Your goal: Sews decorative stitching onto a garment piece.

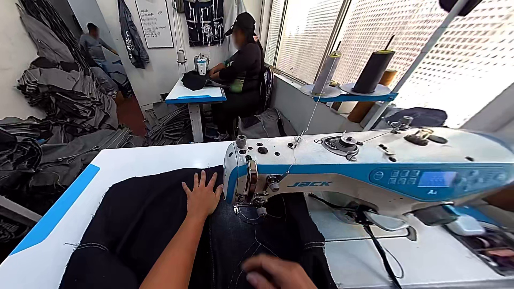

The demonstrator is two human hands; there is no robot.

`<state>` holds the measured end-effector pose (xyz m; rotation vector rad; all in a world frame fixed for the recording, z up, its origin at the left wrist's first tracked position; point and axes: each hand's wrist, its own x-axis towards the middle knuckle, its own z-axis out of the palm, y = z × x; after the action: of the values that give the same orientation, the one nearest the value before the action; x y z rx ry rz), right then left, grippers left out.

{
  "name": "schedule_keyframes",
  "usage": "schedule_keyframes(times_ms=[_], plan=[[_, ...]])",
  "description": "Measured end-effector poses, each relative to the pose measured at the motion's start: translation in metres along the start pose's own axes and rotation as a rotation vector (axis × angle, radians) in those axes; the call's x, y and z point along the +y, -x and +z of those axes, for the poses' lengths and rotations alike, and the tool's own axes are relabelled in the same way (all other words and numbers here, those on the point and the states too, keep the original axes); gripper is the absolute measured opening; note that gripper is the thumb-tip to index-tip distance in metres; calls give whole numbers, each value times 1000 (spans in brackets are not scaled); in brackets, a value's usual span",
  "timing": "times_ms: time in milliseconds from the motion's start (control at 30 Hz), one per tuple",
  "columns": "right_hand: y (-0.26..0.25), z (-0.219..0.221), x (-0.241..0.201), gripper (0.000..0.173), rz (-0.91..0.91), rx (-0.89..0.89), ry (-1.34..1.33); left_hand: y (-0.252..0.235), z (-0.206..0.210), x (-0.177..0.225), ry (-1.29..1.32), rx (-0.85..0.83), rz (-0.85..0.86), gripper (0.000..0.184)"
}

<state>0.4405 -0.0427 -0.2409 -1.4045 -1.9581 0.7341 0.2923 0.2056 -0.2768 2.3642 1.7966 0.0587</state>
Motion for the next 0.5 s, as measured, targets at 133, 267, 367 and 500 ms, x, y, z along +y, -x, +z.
schedule_keyframes(times_ms=[133, 267, 367, 500], plan=[[-37, 17, 67, 97, 233, 42, 574, -2, 2, -4, 29, 16, -9, 59], [-43, 5, 99, 102, 127, 8, 685, 16, 6, -1, 125, 95, -10, 63], [-39, 4, 103, 101, 68, 48, 718, 89, 12, 14, 125, 148, 117, 76], [-39, 14, 97, 101, 33, 80, 725, 163, 39, -18, 39, 181, 184, 108]])
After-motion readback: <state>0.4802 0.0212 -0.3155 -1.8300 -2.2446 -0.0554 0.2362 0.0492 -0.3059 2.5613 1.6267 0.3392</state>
